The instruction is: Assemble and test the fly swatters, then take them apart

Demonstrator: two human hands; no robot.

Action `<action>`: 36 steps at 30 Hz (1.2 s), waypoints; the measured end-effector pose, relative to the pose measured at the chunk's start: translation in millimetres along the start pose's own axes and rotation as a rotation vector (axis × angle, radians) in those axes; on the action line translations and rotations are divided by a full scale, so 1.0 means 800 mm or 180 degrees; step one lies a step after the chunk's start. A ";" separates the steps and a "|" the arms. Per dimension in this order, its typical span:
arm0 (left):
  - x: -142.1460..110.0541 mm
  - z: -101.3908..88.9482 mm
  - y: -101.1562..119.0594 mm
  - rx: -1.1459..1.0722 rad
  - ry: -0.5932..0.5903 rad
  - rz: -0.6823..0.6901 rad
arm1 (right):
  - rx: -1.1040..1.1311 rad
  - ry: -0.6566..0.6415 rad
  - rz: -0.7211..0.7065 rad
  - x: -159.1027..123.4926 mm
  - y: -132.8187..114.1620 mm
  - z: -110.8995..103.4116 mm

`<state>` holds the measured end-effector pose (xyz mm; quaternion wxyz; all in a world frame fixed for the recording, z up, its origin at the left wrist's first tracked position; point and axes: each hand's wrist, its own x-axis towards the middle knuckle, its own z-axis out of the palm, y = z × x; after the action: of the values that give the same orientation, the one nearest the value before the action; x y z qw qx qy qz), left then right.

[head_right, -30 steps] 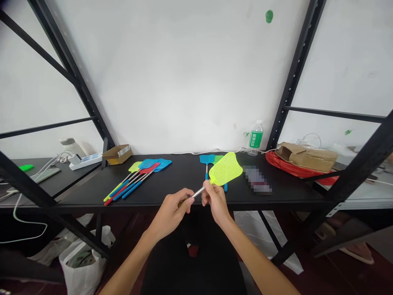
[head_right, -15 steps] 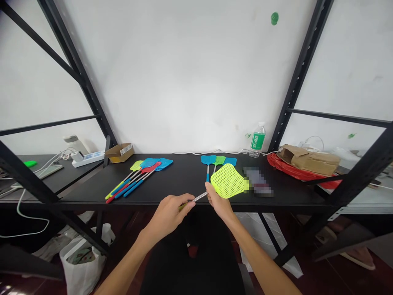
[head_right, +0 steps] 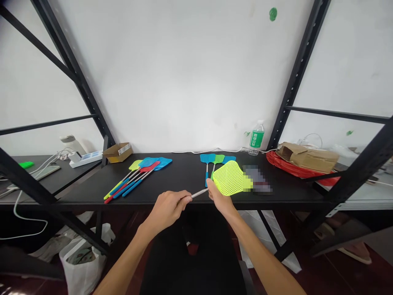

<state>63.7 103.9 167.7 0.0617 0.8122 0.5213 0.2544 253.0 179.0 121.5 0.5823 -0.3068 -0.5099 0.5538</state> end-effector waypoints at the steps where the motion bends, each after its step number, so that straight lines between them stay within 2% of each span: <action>1: 0.000 0.000 -0.002 0.0032 0.0060 -0.0004 | 0.0011 0.0035 -0.0002 0.001 0.001 0.000; 10: 0.003 0.016 -0.015 0.0730 0.0904 0.0072 | 0.0140 0.0515 0.0147 0.004 0.002 0.001; 18: 0.001 0.009 -0.016 0.0766 0.0814 0.0140 | 0.0100 0.0531 0.0002 0.005 -0.001 -0.001; 27: 0.003 0.009 -0.019 0.0697 0.1552 0.0351 | 0.0144 0.0683 0.0131 0.002 -0.007 0.003; 33: 0.004 0.009 -0.021 0.0844 0.1518 0.0435 | 0.0002 0.0659 0.0113 0.010 0.005 -0.010; 36: 0.004 0.006 -0.020 0.0742 0.1653 0.0462 | 0.0026 0.0706 0.0142 0.012 0.006 -0.011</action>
<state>53.6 114.9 159.0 -0.1859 0.7567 0.4859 0.3959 258.4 190.9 117.0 0.6240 -0.3752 -0.4331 0.5313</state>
